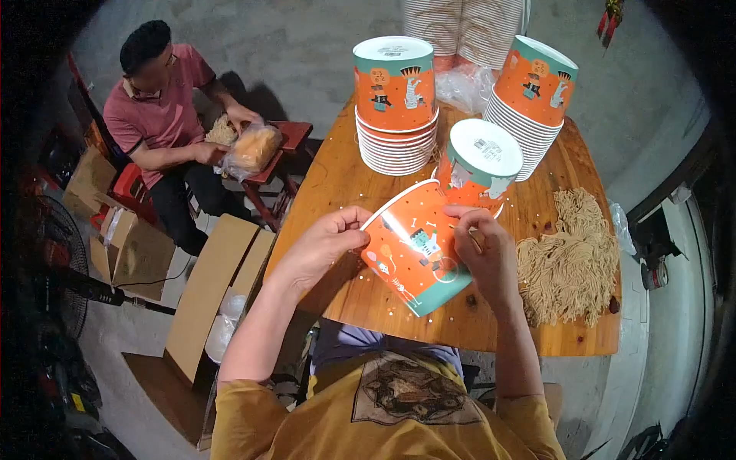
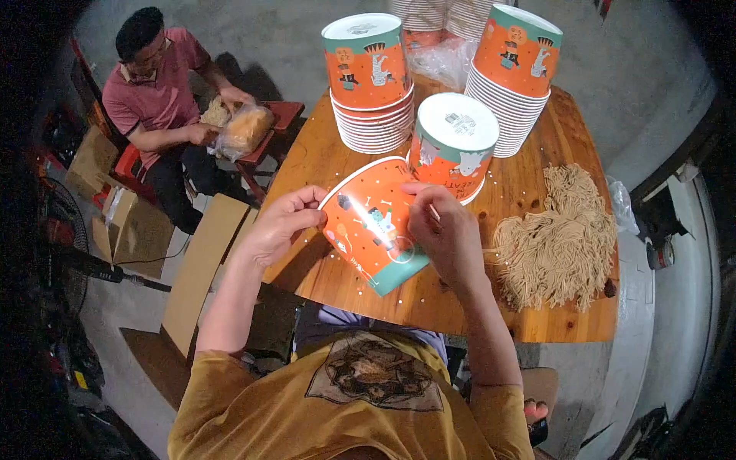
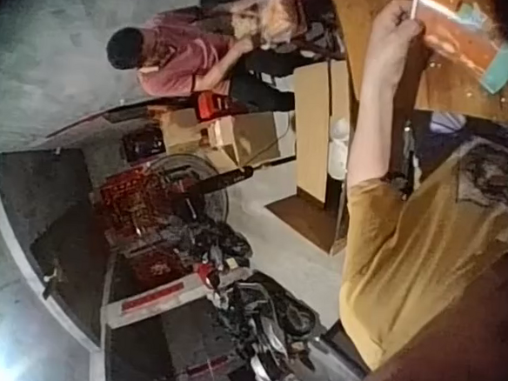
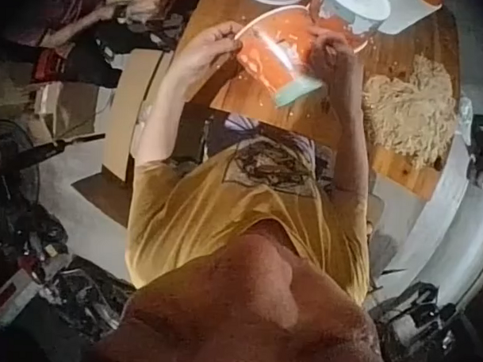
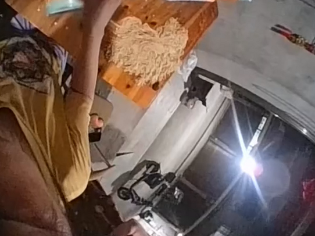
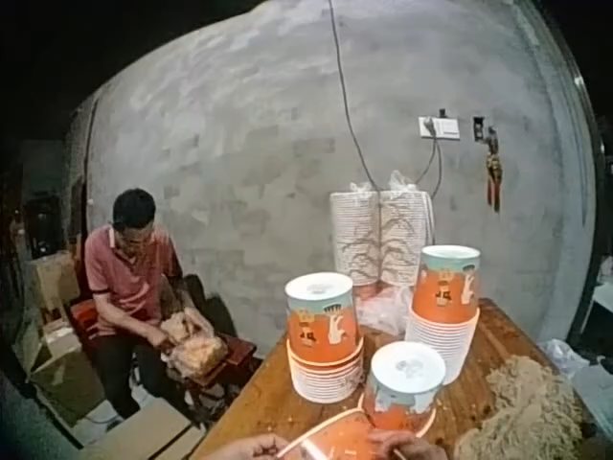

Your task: Bundling fibrous material with rubber bands and placing them into themed paper cups.

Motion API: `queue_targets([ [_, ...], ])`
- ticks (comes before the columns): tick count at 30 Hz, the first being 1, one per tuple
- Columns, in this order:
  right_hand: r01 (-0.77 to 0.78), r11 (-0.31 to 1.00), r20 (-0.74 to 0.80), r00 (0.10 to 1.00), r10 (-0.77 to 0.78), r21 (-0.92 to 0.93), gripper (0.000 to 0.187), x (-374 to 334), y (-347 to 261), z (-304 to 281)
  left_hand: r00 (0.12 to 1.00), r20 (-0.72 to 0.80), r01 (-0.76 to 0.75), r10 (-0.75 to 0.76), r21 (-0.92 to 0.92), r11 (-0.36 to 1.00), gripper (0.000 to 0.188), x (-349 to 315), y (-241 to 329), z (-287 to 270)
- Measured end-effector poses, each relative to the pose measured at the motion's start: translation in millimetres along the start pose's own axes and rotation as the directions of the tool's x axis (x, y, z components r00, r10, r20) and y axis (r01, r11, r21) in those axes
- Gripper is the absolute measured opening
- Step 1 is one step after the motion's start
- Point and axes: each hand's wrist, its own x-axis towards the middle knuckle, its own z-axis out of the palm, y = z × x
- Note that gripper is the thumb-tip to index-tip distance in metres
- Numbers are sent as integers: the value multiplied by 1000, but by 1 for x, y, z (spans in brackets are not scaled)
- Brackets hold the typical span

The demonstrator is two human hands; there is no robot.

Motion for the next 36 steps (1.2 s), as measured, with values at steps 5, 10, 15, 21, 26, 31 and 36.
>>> queue_targets([
  [5,183,963,-104,973,-206,-198,13,-7,-26,4,994,-75,-80,85,64,995,17,-9,18,28],
  [10,245,949,-72,962,-264,-197,13,-13,-40,16,848,-60,-343,526,694,633,19,-15,27,54],
  [15,142,990,-70,987,-142,-13,11,-15,-29,24,820,-20,-347,571,776,526,20,-7,17,59],
  [21,89,996,-99,991,-90,-8,13,-18,-18,28,831,-6,-355,557,764,538,25,-5,19,69],
  [26,56,998,-137,989,-53,13,13,-18,-21,26,854,-4,-328,520,772,544,31,-3,21,75],
  [31,10,1000,-113,994,-12,-20,14,-17,-23,23,848,7,-335,530,782,525,32,-1,21,78],
  [36,-8,999,-114,993,4,-31,14,-15,-22,23,867,7,-316,499,781,538,33,-1,26,81],
])
